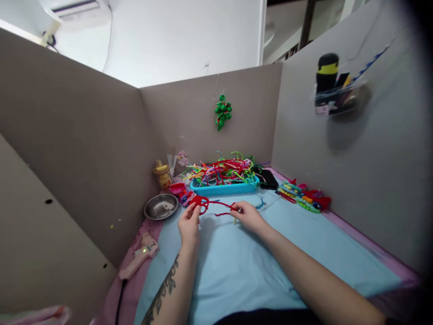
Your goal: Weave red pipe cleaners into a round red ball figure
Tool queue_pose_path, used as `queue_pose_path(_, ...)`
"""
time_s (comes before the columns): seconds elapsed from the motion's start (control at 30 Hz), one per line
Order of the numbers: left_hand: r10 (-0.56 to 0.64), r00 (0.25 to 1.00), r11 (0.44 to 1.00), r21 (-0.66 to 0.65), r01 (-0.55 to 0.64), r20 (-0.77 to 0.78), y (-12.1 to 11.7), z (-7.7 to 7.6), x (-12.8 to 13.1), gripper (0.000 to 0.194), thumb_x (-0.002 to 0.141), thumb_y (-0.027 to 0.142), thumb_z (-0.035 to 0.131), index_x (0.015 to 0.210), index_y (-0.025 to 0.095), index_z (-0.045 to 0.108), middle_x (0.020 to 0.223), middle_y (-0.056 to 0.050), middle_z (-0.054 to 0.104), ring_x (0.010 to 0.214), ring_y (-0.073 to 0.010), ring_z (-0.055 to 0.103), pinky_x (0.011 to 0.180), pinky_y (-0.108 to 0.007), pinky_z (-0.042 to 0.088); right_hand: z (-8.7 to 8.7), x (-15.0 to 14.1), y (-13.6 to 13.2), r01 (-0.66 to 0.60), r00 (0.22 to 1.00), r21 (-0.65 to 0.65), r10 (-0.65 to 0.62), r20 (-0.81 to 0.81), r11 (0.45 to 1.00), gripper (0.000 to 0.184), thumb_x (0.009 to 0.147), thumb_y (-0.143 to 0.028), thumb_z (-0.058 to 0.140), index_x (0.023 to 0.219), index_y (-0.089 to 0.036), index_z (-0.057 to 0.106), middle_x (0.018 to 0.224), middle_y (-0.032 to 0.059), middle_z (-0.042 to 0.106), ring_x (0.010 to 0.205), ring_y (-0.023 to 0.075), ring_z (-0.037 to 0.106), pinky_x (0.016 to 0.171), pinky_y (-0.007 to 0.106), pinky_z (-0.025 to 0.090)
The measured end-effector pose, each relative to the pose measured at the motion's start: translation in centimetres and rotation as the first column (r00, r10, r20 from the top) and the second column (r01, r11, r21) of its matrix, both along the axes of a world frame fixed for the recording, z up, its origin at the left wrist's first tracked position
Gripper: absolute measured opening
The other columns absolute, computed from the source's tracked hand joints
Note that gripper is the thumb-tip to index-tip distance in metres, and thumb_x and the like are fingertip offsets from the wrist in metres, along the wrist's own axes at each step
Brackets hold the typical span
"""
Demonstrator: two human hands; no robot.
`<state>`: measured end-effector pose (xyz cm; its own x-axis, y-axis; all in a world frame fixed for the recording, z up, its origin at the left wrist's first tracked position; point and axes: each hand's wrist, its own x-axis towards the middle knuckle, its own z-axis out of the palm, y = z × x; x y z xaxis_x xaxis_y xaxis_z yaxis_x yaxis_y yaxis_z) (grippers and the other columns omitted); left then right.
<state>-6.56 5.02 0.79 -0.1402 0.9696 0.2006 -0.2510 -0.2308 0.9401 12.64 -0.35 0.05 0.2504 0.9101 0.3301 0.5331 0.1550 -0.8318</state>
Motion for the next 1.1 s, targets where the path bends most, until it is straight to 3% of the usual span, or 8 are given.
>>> queue_pose_path(0.1, -0.003, 1.0, 1.0, -0.017, 0.003, 0.015, -0.1, 0.1, 0.2, 0.051, 0.061, 0.042, 0.073, 0.1, 0.01, 0.066, 0.068, -0.002, 0.063, 0.047, -0.0052, 0.042, 0.045, -0.019, 0.033, 0.5, -0.3, -0.5, -0.111, 0.991, -0.063, 0.106, -0.086, 0.992, 0.018, 0.072, -0.033, 0.058, 0.064, -0.017, 0.06, 0.056, -0.0018, 0.054, 0.054, 0.0128, 0.047, 0.052, 0.024, 0.035)
queue_pose_path(0.17, -0.012, 1.0, 1.0, -0.024, 0.012, 0.022, -0.3, 0.6, 0.4, 0.048, 0.062, 0.04, 0.073, 0.1, 0.011, 0.066, 0.064, 0.0, 0.061, 0.047, -0.0047, 0.041, 0.045, -0.019, 0.033, 1.3, -0.4, -0.9, -0.229, 0.942, -0.074, 0.202, -0.267, 0.971, 0.025, 0.075, -0.039, 0.057, 0.068, -0.016, 0.061, 0.054, -0.0025, 0.052, 0.05, 0.0107, 0.044, 0.049, 0.023, 0.033)
queue_pose_path(0.3, -0.005, 0.996, 0.999, -0.045, 0.009, 0.089, -0.8, 2.5, 0.6, 0.042, 0.061, 0.034, 0.075, 0.096, 0.012, 0.068, 0.063, 0.001, 0.061, 0.045, -0.0038, 0.04, 0.043, -0.018, 0.031, 3.4, 0.2, -1.3, -0.242, 0.911, -0.119, 0.183, -0.369, 0.963, 0.026, 0.073, -0.041, 0.061, 0.077, -0.016, 0.063, 0.061, -0.0013, 0.056, 0.053, 0.011, 0.047, 0.05, 0.023, 0.036)
queue_pose_path(0.43, 0.023, 0.992, 0.997, -0.071, -0.014, 0.123, -1.1, 4.9, 0.7, 0.039, 0.059, 0.03, 0.077, 0.093, 0.013, 0.069, 0.059, 0.002, 0.061, 0.044, -0.004, 0.041, 0.042, -0.017, 0.031, 4.3, 1.6, -0.9, -0.179, 0.972, -0.142, 0.153, -0.176, 0.974, 0.015, 0.073, -0.031, 0.058, 0.067, -0.018, 0.061, 0.058, -0.0016, 0.057, 0.053, 0.0116, 0.047, 0.05, 0.023, 0.035)
queue_pose_path(0.57, 0.06, 0.997, 0.998, -0.034, -0.058, 0.039, -0.1, 6.9, 1.4, 0.039, 0.059, 0.031, 0.077, 0.093, 0.013, 0.07, 0.06, 0.0, 0.062, 0.046, -0.0055, 0.044, 0.041, -0.017, 0.032, 3.4, 2.7, 0.0, -0.137, 0.981, -0.151, 0.155, 0.116, 0.979, 0.012, 0.073, -0.017, 0.053, 0.068, -0.021, 0.063, 0.064, -0.0001, 0.061, 0.061, 0.0147, 0.053, 0.057, 0.024, 0.038)
queue_pose_path(0.67, 0.068, 0.997, 0.998, -0.006, -0.067, 0.022, 1.8, 7.7, 2.7, 0.04, 0.06, 0.032, 0.077, 0.095, 0.014, 0.069, 0.062, 0.0, 0.063, 0.047, -0.0063, 0.046, 0.042, -0.018, 0.034, 2.4, 3.7, 0.6, -0.085, 0.971, -0.171, 0.121, 0.208, 0.981, 0.017, 0.077, -0.017, 0.049, 0.071, -0.022, 0.064, 0.071, 0.0022, 0.064, 0.069, 0.0177, 0.057, 0.063, 0.027, 0.041)
queue_pose_path(0.87, -0.017, 0.997, 0.996, -0.086, 0.011, -0.072, 4.4, 6.8, 7.2, 0.042, 0.061, 0.035, 0.075, 0.097, 0.014, 0.069, 0.068, -0.004, 0.067, 0.052, -0.0105, 0.054, 0.043, -0.019, 0.038, 0.9, 7.4, 0.9, 0.158, 0.894, -0.134, -0.084, 0.441, 0.978, 0.023, 0.085, -0.026, 0.045, 0.089, -0.024, 0.068, 0.083, 0.0061, 0.068, 0.08, 0.0213, 0.061, 0.07, 0.03, 0.044)
queue_pose_path(1.1, -0.329, 0.942, 0.927, -0.211, 0.309, -0.066, 4.7, 5.1, 14.7, 0.038, 0.064, 0.036, 0.071, 0.096, 0.014, 0.069, 0.069, -0.004, 0.068, 0.053, -0.0118, 0.056, 0.046, -0.022, 0.042, 1.3, 11.1, 0.8, 0.368, 0.688, -0.009, -0.265, 0.676, 0.93, 0.027, 0.087, -0.03, 0.041, 0.097, -0.023, 0.065, 0.077, 0.0078, 0.068, 0.075, 0.0242, 0.062, 0.063, 0.032, 0.043)
